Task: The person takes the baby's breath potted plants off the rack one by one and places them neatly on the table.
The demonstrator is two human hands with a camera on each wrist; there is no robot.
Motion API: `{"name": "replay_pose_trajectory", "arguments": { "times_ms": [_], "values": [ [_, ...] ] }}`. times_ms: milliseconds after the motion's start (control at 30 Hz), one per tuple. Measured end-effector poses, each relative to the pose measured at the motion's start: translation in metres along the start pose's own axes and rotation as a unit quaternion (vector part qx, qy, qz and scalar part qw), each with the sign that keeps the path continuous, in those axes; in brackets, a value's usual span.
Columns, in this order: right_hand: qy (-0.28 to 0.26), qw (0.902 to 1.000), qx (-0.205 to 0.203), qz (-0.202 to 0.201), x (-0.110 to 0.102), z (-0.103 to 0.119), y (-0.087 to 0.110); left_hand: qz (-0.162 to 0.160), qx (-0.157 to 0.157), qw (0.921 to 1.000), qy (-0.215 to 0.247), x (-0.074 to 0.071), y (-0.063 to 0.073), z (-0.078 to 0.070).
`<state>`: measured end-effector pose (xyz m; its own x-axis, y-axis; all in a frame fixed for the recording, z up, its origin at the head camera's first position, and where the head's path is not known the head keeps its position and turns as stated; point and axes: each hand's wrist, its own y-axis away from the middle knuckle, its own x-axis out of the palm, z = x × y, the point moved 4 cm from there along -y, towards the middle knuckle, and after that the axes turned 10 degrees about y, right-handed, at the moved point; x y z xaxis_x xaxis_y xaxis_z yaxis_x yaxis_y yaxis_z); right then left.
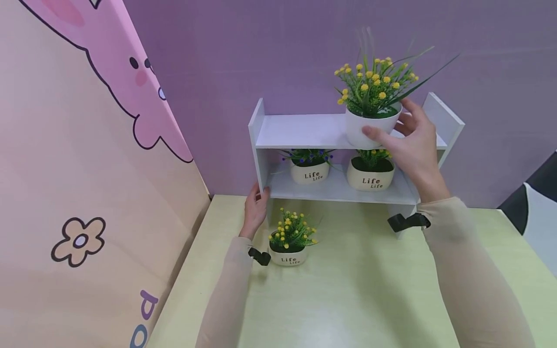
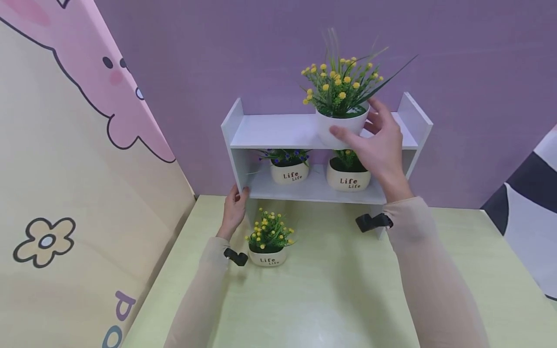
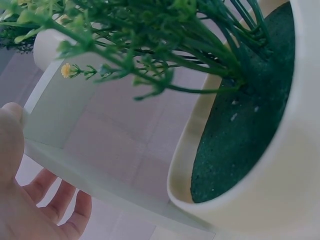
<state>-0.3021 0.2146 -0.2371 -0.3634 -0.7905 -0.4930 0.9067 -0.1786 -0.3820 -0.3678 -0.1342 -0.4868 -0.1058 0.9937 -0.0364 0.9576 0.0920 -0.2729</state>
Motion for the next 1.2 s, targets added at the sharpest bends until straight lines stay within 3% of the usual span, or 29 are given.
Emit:
{"name": "replay_pose_trajectory", "arguments": {
  "times_ms": [500, 800, 1200],
  "values": [
    [-0.003, 0.9998, -0.014, -0.015, -0.002, -0.006, 0.019, -0.001, 0.0, 1.0, -0.002, 0.004, -0.001, 0.004],
    [-0.034, 0.999, -0.029, -0.004, -0.001, -0.005, 0.023, -0.001, 0.001, 1.0, -0.004, 0.0, -0.002, 0.002],
    [-0.02, 0.9993, -0.027, 0.013, -0.001, -0.007, 0.034, 0.005, 0.004, 1.0, 0.003, 0.001, -0.002, 0.002]
  ]
}}
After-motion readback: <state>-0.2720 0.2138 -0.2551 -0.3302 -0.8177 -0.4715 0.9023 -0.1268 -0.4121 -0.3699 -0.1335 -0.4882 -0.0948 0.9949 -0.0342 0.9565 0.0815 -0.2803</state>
